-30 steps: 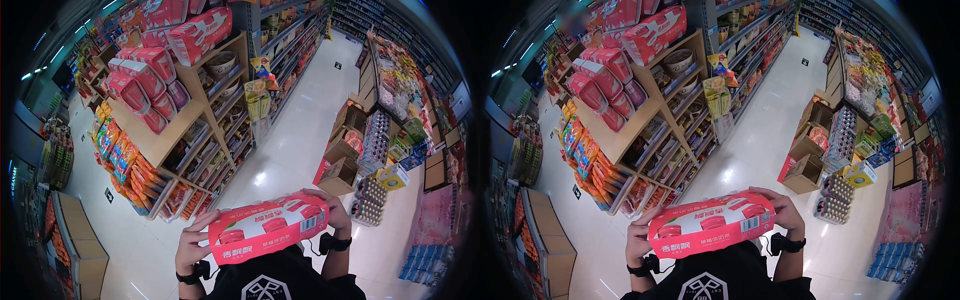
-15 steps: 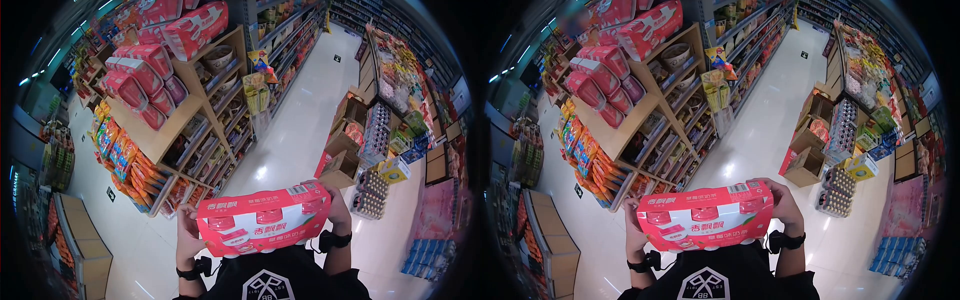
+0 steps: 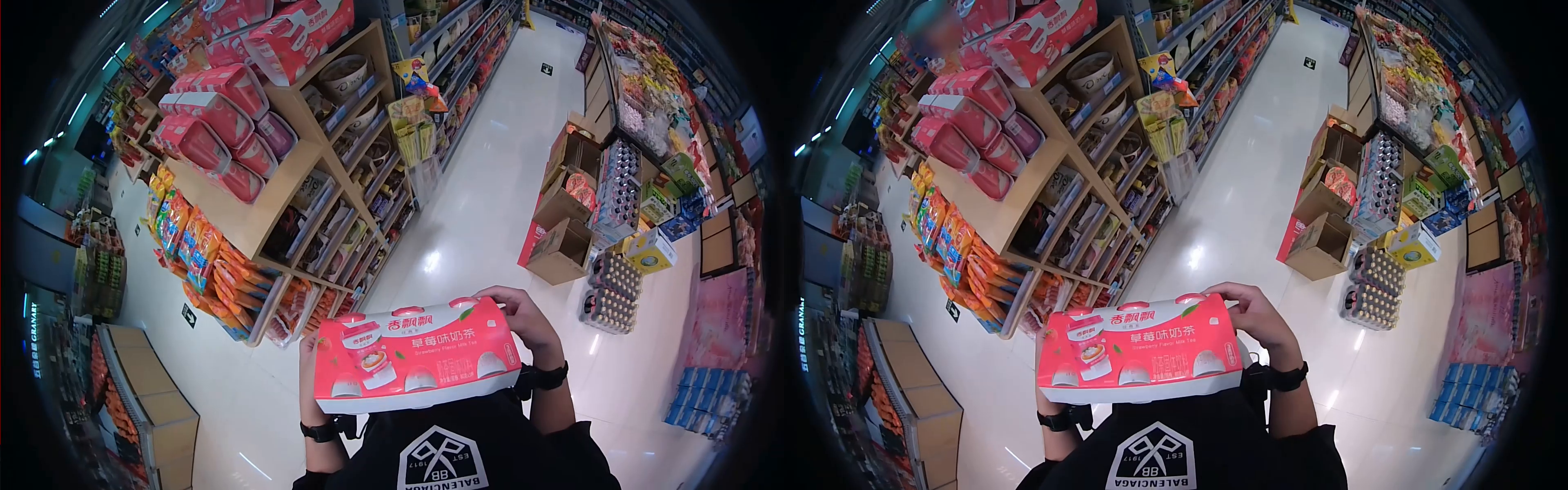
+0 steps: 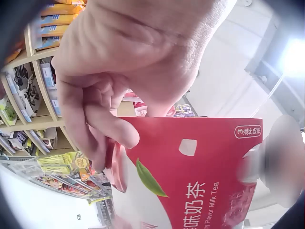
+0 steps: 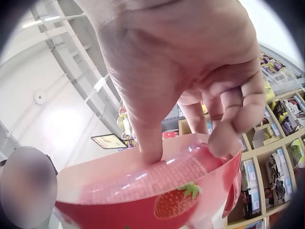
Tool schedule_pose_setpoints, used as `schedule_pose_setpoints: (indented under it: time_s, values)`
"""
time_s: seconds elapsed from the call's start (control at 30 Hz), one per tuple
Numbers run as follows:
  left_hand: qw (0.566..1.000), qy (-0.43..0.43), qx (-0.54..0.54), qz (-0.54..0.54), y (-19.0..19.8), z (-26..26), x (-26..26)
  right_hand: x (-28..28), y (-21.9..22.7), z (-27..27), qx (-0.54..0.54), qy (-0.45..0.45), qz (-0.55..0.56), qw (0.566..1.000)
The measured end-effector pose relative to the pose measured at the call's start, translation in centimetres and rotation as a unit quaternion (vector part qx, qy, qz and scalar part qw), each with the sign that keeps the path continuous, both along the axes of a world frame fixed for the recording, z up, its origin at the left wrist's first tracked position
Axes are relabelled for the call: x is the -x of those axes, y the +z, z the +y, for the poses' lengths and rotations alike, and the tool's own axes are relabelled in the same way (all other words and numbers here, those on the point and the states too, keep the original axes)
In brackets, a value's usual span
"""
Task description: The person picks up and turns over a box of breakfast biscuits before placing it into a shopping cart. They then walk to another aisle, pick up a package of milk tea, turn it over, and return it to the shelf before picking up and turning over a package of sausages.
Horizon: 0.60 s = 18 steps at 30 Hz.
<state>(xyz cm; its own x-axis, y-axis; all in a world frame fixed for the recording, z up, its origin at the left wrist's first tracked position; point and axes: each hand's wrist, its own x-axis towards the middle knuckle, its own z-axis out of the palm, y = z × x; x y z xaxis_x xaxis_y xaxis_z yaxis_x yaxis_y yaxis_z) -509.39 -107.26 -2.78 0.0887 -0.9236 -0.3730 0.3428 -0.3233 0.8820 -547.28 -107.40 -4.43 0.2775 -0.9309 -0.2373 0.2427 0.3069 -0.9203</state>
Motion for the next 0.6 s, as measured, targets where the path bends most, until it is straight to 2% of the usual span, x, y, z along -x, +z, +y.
schedule_pose_setpoints:
  time_s: [0.07,0.27,0.4,0.43,0.53,0.57,0.6]
  values:
    - [1.000,-0.005,-0.004,-0.001,-0.5,0.1,-0.3,-0.3,-0.6,0.1,0.003,0.000,0.021,1.000]
    - [1.000,-0.023,0.000,0.007,-0.8,-0.2,-0.5,-1.4,-0.9,0.1,0.055,-0.039,-0.030,0.997]
    - [0.999,-0.037,0.005,0.017,-1.0,-0.8,-0.2,-1.6,-0.6,-0.1,0.066,-0.055,0.011,0.996]
    - [0.999,-0.039,0.007,0.020,-1.0,-0.9,-0.1,-1.0,-0.6,-0.2,0.054,-0.033,0.049,0.997]
    - [0.999,-0.045,0.011,0.025,-1.2,-1.3,-0.1,0.4,-0.1,0.3,0.041,-0.020,0.063,0.997]
    - [0.998,-0.048,0.013,0.026,-1.2,-1.5,-0.2,0.3,0.4,0.1,0.112,-0.030,0.072,0.991]
    - [0.998,-0.051,0.013,0.027,-1.3,-1.6,-0.2,0.0,1.0,-0.1,0.112,-0.031,0.071,0.991]
